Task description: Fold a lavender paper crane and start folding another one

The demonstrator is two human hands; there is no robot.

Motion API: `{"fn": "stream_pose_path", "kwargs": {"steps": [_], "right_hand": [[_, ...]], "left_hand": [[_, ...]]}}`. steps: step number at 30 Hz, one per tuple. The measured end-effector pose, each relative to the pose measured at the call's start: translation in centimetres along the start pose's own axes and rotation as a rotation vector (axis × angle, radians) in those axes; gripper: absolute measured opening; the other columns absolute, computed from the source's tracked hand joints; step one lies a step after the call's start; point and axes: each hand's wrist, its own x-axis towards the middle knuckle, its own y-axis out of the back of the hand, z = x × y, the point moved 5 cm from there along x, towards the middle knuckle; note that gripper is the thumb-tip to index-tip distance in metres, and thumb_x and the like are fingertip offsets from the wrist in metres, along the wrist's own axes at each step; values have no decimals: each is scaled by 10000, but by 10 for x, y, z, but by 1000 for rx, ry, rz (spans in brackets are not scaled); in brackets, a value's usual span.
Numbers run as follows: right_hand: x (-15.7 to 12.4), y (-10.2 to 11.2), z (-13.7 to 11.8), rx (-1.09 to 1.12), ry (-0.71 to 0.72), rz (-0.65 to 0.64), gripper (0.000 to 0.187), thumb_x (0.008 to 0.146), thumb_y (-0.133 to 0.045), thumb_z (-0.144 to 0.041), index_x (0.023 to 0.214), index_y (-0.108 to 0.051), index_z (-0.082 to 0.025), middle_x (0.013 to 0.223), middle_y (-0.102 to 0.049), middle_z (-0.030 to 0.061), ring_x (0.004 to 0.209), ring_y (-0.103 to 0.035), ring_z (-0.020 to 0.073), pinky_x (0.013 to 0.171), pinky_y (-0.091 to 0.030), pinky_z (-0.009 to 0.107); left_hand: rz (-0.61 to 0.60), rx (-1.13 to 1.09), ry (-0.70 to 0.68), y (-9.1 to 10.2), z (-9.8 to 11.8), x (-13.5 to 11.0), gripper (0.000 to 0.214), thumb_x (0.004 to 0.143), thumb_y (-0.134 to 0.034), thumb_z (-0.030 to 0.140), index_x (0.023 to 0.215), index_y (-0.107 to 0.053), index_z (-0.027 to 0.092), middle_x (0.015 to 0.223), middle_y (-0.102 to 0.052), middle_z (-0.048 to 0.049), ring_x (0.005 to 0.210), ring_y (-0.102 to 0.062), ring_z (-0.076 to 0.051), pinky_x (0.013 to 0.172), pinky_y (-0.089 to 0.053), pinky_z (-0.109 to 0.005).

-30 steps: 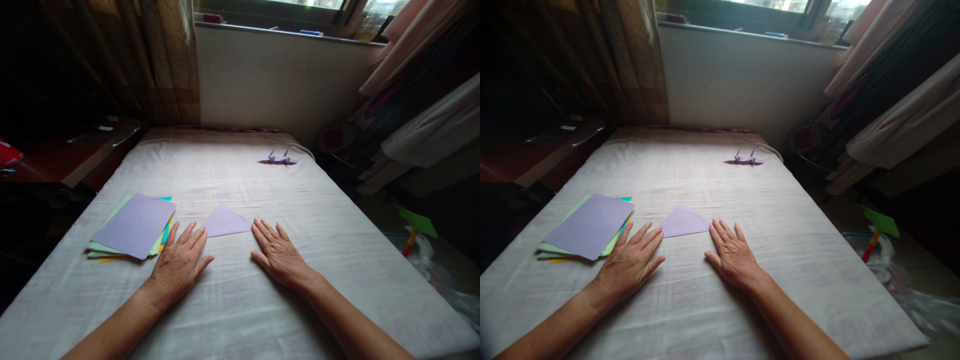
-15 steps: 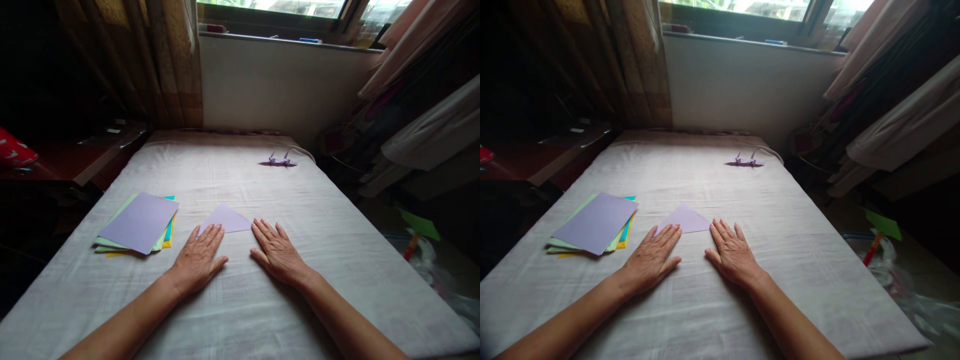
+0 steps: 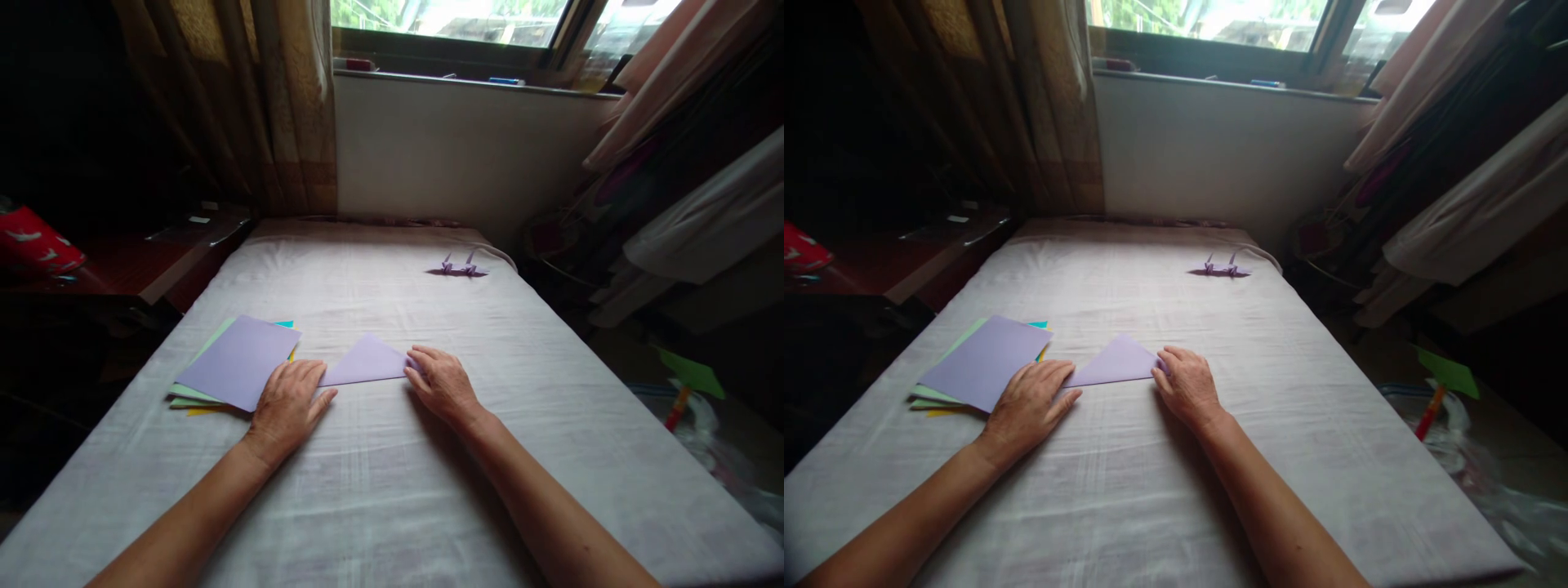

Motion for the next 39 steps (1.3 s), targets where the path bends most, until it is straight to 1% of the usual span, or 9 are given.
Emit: {"fn": "stream_pose_path", "kwargs": {"steps": [4,10,16,20,23,26,30,35,39], "right_hand": [[16,-8,-9,4,-50,4,261,884,-582,-329,1101,-684,-225,1283,-630,108,1190,-569,279,969,-456,440],[13,-20,-11,72,-42,50,254,842,-625,-314,1080,-670,-239,1315,-603,104,1244,-519,280,996,-415,455],[11,-24,-8,174,-25,134,280,823,-631,-278,1097,-641,-223,1317,-606,127,1257,-514,290,1022,-386,485],[10,-24,-9,206,0,177,297,821,-624,-269,1109,-626,-200,1293,-625,130,1234,-539,276,1024,-398,456],[9,-22,-12,203,40,232,384,835,-584,-248,1212,-583,-179,1311,-613,142,1239,-539,272,1028,-405,443],[6,-12,-17,161,97,340,559,846,-545,-220,1392,-446,-144,1361,-568,169,1277,-506,277,1047,-396,442],[-1,6,-29,115,197,462,652,856,-524,-172,1480,-332,-156,1428,-498,182,1349,-434,281,1084,-367,452],[-9,23,-47,52,325,555,544,854,-564,-138,1373,-478,-275,1510,-400,125,1393,-372,296,1088,-354,496],[-12,29,-58,24,405,597,289,852,-603,-130,1114,-638,-248,1448,-481,121,1358,-417,273,1073,-367,445]], "left_hand": [[44,-68,64,-8,2,15,348,921,-529,418,1123,-633,154,1196,-669,-128,1117,-594,-292,982,-452,-473],[115,-150,75,-15,3,13,273,896,-561,371,1100,-627,202,1189,-677,-106,1131,-598,-292,982,-457,-487],[153,-270,70,-10,3,13,248,889,-563,292,1126,-577,220,1173,-684,-90,1136,-603,-271,1018,-444,-502],[170,-378,22,-2,8,13,67,893,-542,236,946,-582,228,1096,-709,-61,1130,-611,-253,1027,-448,-498],[224,-383,-71,6,17,12,67,907,-519,198,870,-566,231,1036,-726,-45,1129,-627,-239,1038,-447,-486],[294,-308,-174,16,25,10,110,897,-513,134,867,-563,227,977,-739,-26,1099,-648,-219,1053,-436,-463],[325,-247,-159,21,25,10,137,894,-507,112,881,-591,219,890,-724,-21,913,-677,-184,995,-474,-409],[347,-181,-170,21,25,9,121,919,-522,143,956,-620,205,871,-723,-27,830,-660,-189,927,-486,-401],[346,-115,-212,19,29,7,154,904,-542,155,1031,-616,198,914,-728,-41,852,-655,-210,901,-483,-410]]}}
